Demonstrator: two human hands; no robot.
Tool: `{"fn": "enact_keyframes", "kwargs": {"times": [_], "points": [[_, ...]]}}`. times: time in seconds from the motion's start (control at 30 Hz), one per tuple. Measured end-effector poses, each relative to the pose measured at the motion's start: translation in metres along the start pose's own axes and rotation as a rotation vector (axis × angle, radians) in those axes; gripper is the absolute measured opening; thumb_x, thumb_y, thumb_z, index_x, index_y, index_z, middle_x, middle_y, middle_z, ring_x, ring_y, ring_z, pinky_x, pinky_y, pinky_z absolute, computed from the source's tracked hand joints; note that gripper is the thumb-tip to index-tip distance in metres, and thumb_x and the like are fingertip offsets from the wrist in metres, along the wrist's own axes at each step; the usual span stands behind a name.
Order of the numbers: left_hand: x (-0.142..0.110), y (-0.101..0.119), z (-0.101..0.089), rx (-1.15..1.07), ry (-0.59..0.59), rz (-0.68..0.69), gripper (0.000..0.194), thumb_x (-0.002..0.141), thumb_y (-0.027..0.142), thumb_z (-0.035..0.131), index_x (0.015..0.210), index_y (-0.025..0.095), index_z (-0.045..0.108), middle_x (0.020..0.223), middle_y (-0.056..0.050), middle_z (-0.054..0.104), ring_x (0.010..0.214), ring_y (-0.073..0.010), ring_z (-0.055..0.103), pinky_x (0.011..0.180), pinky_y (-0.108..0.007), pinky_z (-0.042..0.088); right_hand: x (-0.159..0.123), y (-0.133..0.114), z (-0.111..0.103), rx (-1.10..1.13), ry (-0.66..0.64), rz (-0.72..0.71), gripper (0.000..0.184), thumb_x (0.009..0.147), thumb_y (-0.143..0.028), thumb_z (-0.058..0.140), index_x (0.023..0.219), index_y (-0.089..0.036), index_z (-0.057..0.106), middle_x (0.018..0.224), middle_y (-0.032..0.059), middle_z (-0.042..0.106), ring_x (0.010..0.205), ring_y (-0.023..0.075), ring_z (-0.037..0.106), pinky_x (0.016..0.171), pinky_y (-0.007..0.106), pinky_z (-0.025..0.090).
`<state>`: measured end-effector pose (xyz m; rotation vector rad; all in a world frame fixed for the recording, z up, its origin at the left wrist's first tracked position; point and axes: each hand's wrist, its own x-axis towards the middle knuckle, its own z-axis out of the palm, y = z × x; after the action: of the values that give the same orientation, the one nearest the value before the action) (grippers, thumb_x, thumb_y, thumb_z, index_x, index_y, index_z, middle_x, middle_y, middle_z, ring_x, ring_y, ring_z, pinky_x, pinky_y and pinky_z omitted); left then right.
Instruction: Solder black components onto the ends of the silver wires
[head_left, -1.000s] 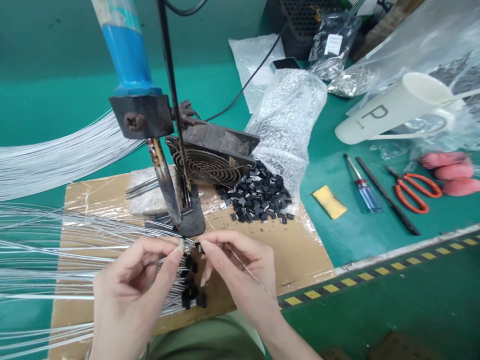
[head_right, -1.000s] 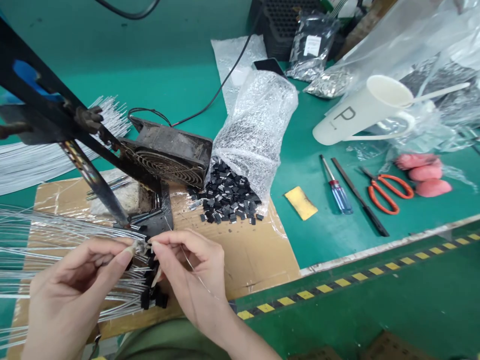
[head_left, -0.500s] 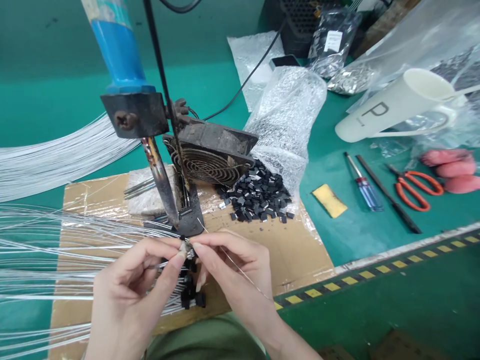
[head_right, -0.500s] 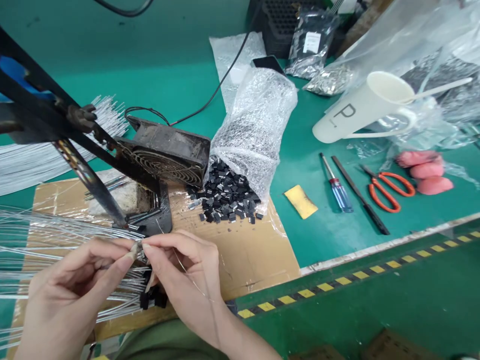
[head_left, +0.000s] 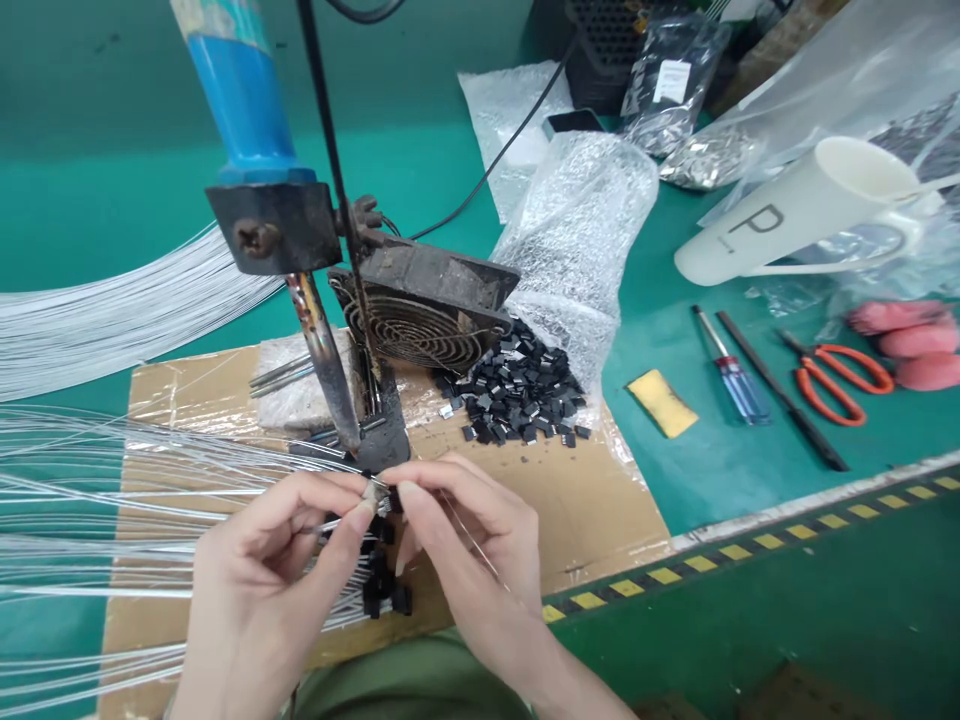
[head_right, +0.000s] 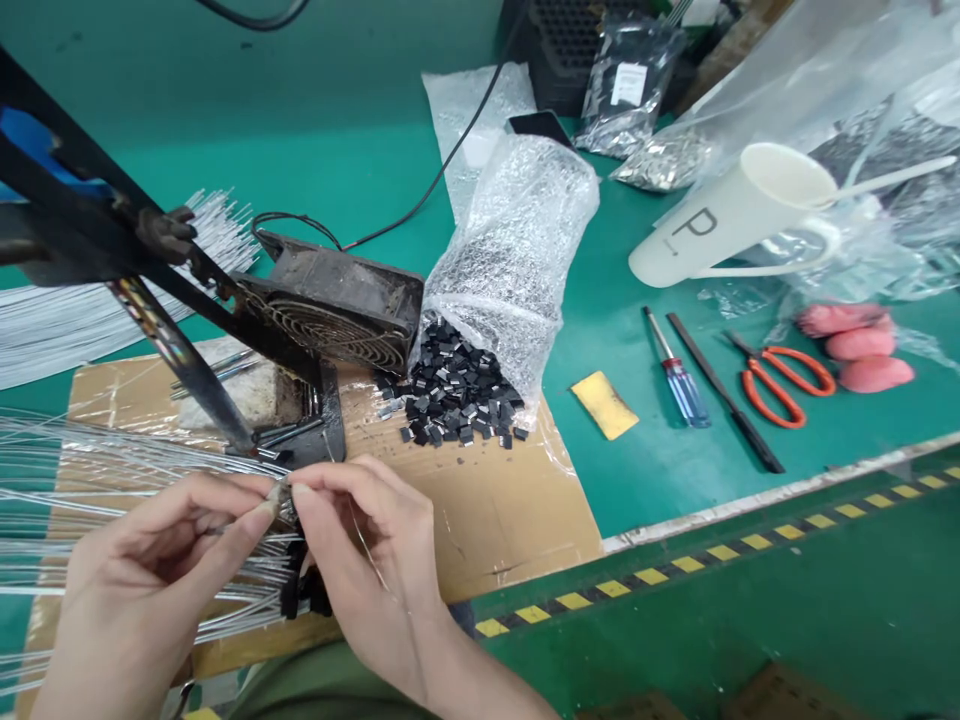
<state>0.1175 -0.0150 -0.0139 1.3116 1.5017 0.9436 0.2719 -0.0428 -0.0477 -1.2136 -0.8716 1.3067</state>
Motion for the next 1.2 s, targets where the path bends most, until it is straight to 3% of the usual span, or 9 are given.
{"fn": "enact_keyframes", "kwargs": {"times": [0.13, 0.3, 0.37, 0.43, 0.53, 0.67, 0.93, 1.07, 1.2], "points": [[0.002, 0.002, 0.001, 0.029, 0.028, -0.041, 0.008, 0.080, 0.022, 0.081, 0.072, 0.024, 0.081, 0.081, -0.002, 0.085, 0.071, -0.0137, 0.080, 0.065, -0.011, 0.062, -0.006, 0.000, -0.010, -0.255, -0.022, -0.122, 0.035, 0.116, -0.030, 0.044, 0.133, -0.028, 0.075, 0.087, 0.0016, 0.066, 0.062, 0.0138, 0.060, 0.062, 0.029, 0.056], [0.007, 0.006, 0.001, 0.016, 0.049, -0.050, 0.008, 0.078, 0.022, 0.080, 0.070, 0.025, 0.080, 0.078, 0.000, 0.084, 0.066, -0.0101, 0.078, 0.062, -0.007, 0.057, -0.005, -0.006, -0.014, -0.273, -0.068, -0.117, 0.035, 0.114, -0.020, 0.044, 0.143, -0.032, 0.059, 0.077, -0.0051, 0.066, 0.056, 0.0121, 0.057, 0.056, 0.024, 0.049], [0.009, 0.007, 0.001, 0.013, 0.059, -0.046, 0.008, 0.078, 0.022, 0.081, 0.070, 0.025, 0.080, 0.078, 0.001, 0.084, 0.067, -0.0096, 0.077, 0.062, -0.006, 0.057, -0.003, -0.010, -0.013, -0.300, -0.061, -0.144, 0.031, 0.110, -0.016, 0.050, 0.136, -0.031, 0.059, 0.076, -0.0068, 0.064, 0.056, 0.0113, 0.056, 0.055, 0.023, 0.047], [0.010, 0.007, 0.000, 0.016, 0.064, -0.051, 0.009, 0.078, 0.022, 0.080, 0.070, 0.025, 0.080, 0.079, 0.002, 0.084, 0.068, -0.0089, 0.077, 0.063, -0.006, 0.056, 0.000, -0.014, -0.013, -0.383, -0.038, -0.193, 0.016, 0.105, -0.014, 0.055, 0.111, -0.027, 0.063, 0.075, -0.0065, 0.061, 0.059, 0.0111, 0.056, 0.056, 0.023, 0.045], [0.012, 0.006, -0.001, 0.021, 0.073, -0.060, 0.007, 0.078, 0.023, 0.081, 0.071, 0.025, 0.080, 0.079, 0.002, 0.084, 0.064, -0.0072, 0.073, 0.059, -0.005, 0.053, 0.004, -0.020, -0.012, -0.492, -0.035, -0.277, 0.021, 0.103, -0.012, 0.056, 0.085, -0.024, 0.056, 0.073, -0.0052, 0.054, 0.064, 0.0116, 0.054, 0.061, 0.024, 0.044], [0.012, 0.006, -0.003, 0.030, 0.073, -0.055, 0.007, 0.078, 0.025, 0.081, 0.071, 0.025, 0.080, 0.075, 0.002, 0.081, 0.057, -0.0061, 0.067, 0.054, -0.006, 0.050, 0.007, -0.022, -0.012, -0.486, -0.025, -0.356, 0.010, 0.101, -0.014, 0.059, 0.095, -0.022, 0.060, 0.079, -0.0027, 0.057, 0.068, 0.0131, 0.055, 0.062, 0.025, 0.045], [0.015, 0.004, -0.002, 0.040, 0.069, -0.061, 0.007, 0.078, 0.026, 0.080, 0.071, 0.025, 0.079, 0.067, 0.001, 0.077, 0.054, -0.0072, 0.062, 0.050, -0.009, 0.047, 0.008, -0.016, -0.011, -0.560, -0.024, -0.363, 0.021, 0.100, -0.008, 0.059, 0.085, -0.022, 0.056, 0.074, -0.0040, 0.057, 0.064, 0.0111, 0.056, 0.062, 0.024, 0.046], [0.015, 0.005, -0.002, 0.040, 0.070, -0.062, 0.009, 0.079, 0.025, 0.079, 0.070, 0.025, 0.078, 0.061, 0.003, 0.071, 0.051, -0.0065, 0.057, 0.047, -0.009, 0.043, 0.009, -0.017, -0.010, -0.412, 0.002, -0.317, 0.022, 0.098, -0.007, 0.067, 0.084, -0.023, 0.060, 0.098, 0.0016, 0.074, 0.090, 0.0137, 0.073, 0.084, 0.025, 0.058], [0.015, 0.009, -0.002, 0.034, 0.085, -0.075, 0.008, 0.078, 0.025, 0.080, 0.070, 0.025, 0.079, 0.059, 0.004, 0.069, 0.049, -0.0060, 0.055, 0.044, -0.009, 0.041, 0.008, -0.018, -0.009, -0.228, -0.064, -0.204, 0.023, 0.099, -0.008, 0.069, 0.086, -0.025, 0.060, 0.127, 0.0024, 0.080, 0.123, 0.0181, 0.077, 0.107, 0.030, 0.060]]}}
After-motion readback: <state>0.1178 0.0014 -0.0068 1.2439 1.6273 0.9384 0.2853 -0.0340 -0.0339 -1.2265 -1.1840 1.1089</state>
